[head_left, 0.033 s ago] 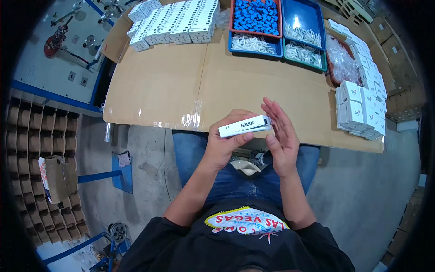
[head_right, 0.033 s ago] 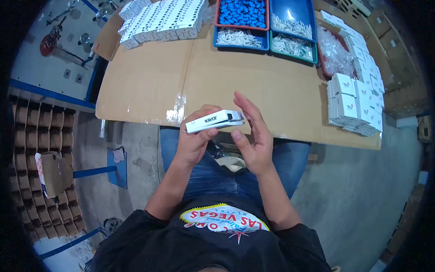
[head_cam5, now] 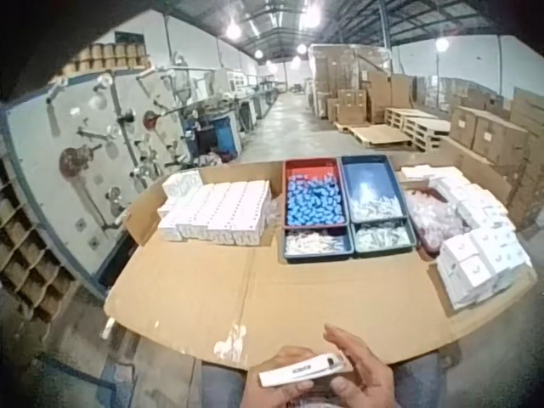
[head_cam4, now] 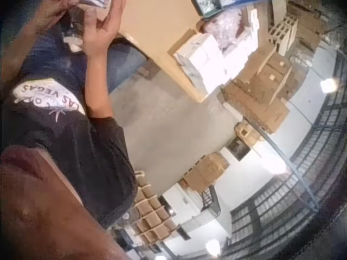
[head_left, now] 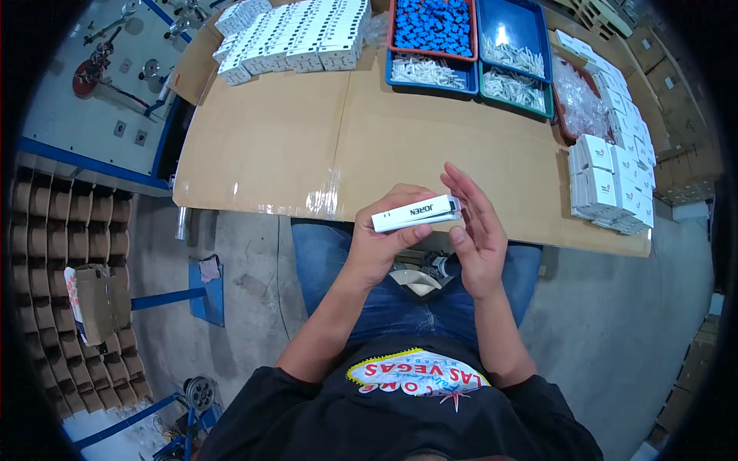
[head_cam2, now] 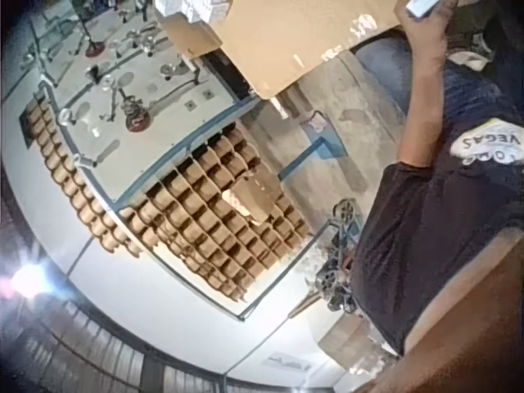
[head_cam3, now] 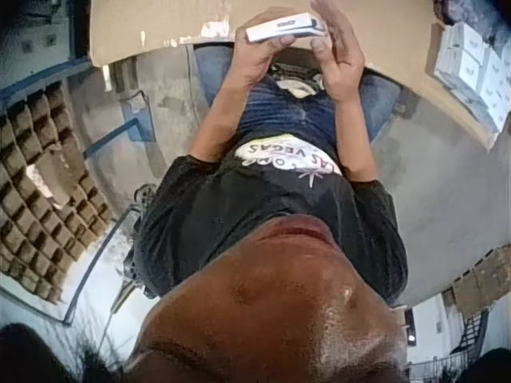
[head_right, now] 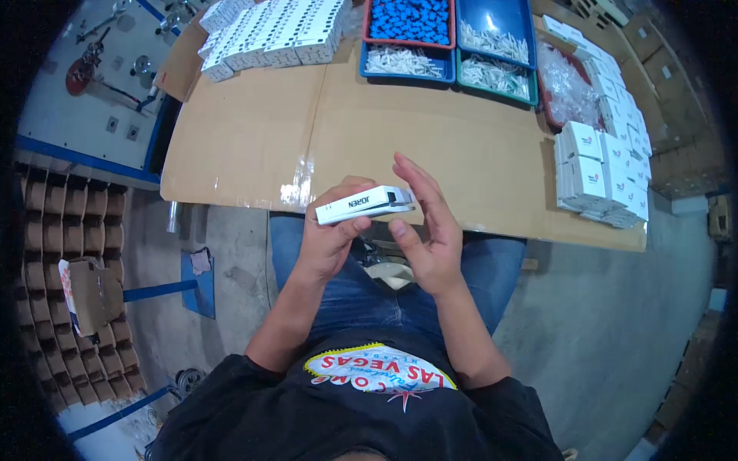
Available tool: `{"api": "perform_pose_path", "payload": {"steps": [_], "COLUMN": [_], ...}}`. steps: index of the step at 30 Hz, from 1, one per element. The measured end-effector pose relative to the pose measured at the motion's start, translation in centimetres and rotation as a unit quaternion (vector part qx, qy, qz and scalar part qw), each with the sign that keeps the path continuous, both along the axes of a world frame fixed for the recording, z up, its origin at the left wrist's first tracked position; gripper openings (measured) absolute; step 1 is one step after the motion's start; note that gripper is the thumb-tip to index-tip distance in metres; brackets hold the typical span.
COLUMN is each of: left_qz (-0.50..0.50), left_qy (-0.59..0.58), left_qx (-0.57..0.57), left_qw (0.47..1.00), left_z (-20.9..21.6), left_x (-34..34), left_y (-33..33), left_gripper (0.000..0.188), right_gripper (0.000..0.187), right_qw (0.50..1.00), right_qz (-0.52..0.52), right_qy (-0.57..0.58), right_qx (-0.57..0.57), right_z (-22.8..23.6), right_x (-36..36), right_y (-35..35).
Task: The person assembles a small white box by inserting a plastic bag containing white components and a blue plastic piece into the box. They then close the box and inspect it.
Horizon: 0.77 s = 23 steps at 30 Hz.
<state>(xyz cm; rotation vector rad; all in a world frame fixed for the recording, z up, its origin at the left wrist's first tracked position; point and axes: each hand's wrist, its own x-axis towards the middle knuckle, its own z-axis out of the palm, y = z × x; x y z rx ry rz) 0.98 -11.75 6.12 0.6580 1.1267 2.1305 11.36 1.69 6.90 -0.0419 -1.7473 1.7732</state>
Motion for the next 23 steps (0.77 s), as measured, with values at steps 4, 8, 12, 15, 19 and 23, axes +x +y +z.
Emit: {"api": "perform_pose_path", "payload": {"steps": [4, 8, 12, 15, 19, 23], "left_qz": [-0.012, -0.008, -0.012, -0.018, -0.028, -0.068], "left_qy": [0.036, 0.048, -0.004, -0.044, -0.195, -0.276], "left_qx": [0.004, -0.003, -0.018, -0.02, 0.049, 0.035], "left_qw": [0.999, 0.999, 1.0, 0.999, 0.979, 0.958], "left_z": [0.1, 0.3, 0.2, -0.4, -0.7, -1.1], "left_x": [0.4, 0.4, 0.6, 0.9, 0.5, 0.4], "left_y": [0.6, 1.0, 1.0, 0.7, 0.5, 0.0], "left_gripper": [0.03, 0.029, 0.027, 0.035, 0.058, 0.064], "right_gripper": [0.039, 0.033, 0.035, 0.044, 0.058, 0.066], "right_qw": [1.0, 0.999, 0.997, 0.998, 0.997, 0.997], "right_qz": [-0.019, -0.045, -0.055, -0.043, -0.038, 0.022], "right_qy": [-0.007, -0.015, -0.016, -0.033, -0.061, -0.07], "right_qx": [0.009, 0.008, 0.058, 0.012, -0.033, -0.038], "right_z": [0.1, 0.4, -0.1, 0.2, 0.3, 0.1], "right_x": [-0.2, -0.2, -0.2, -0.2, -0.2, -0.1], "right_y": [-0.3, -0.2, 0.2, -0.1, -0.2, 0.0]}}
